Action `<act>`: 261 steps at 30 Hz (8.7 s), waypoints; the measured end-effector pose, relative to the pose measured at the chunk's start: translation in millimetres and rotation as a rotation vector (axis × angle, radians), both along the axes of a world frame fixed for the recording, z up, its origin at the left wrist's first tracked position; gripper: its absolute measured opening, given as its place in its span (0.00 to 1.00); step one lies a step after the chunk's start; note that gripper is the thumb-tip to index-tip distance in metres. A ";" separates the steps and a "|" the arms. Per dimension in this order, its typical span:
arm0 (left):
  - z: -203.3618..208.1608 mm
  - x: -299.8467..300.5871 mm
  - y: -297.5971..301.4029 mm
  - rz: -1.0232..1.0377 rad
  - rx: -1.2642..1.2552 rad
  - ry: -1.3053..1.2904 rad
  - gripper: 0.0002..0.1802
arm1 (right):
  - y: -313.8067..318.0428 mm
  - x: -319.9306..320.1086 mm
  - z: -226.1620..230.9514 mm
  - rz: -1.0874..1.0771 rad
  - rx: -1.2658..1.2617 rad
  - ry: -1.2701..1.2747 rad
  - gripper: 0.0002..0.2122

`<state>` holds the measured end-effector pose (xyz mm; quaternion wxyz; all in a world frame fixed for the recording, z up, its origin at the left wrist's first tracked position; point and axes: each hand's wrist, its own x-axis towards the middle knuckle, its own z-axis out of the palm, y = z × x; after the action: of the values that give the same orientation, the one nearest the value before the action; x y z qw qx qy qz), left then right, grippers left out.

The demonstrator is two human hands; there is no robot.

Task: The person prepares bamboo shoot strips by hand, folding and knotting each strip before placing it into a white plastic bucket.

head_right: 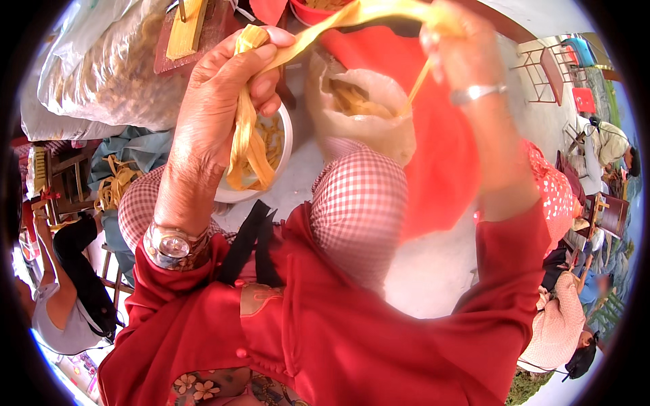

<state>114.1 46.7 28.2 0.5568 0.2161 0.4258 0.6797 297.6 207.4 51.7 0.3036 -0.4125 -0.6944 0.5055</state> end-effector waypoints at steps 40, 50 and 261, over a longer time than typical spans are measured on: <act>-89.1 3.4 13.1 -0.177 -0.195 0.112 0.14 | -41.3 -1.9 -140.9 0.348 0.351 -0.706 0.11; -61.3 6.9 11.4 -0.122 -0.082 0.226 0.15 | -31.3 35.5 -172.1 0.361 0.494 -0.911 0.18; 10.7 -111.5 -50.8 -0.109 -0.032 1.273 0.05 | -104.3 -157.2 -31.2 0.510 -0.379 0.111 0.17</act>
<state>2.7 -4.0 38.9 0.2319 0.5905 0.6717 0.3825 140.4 103.1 20.5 0.1221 -0.2461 -0.6514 0.7072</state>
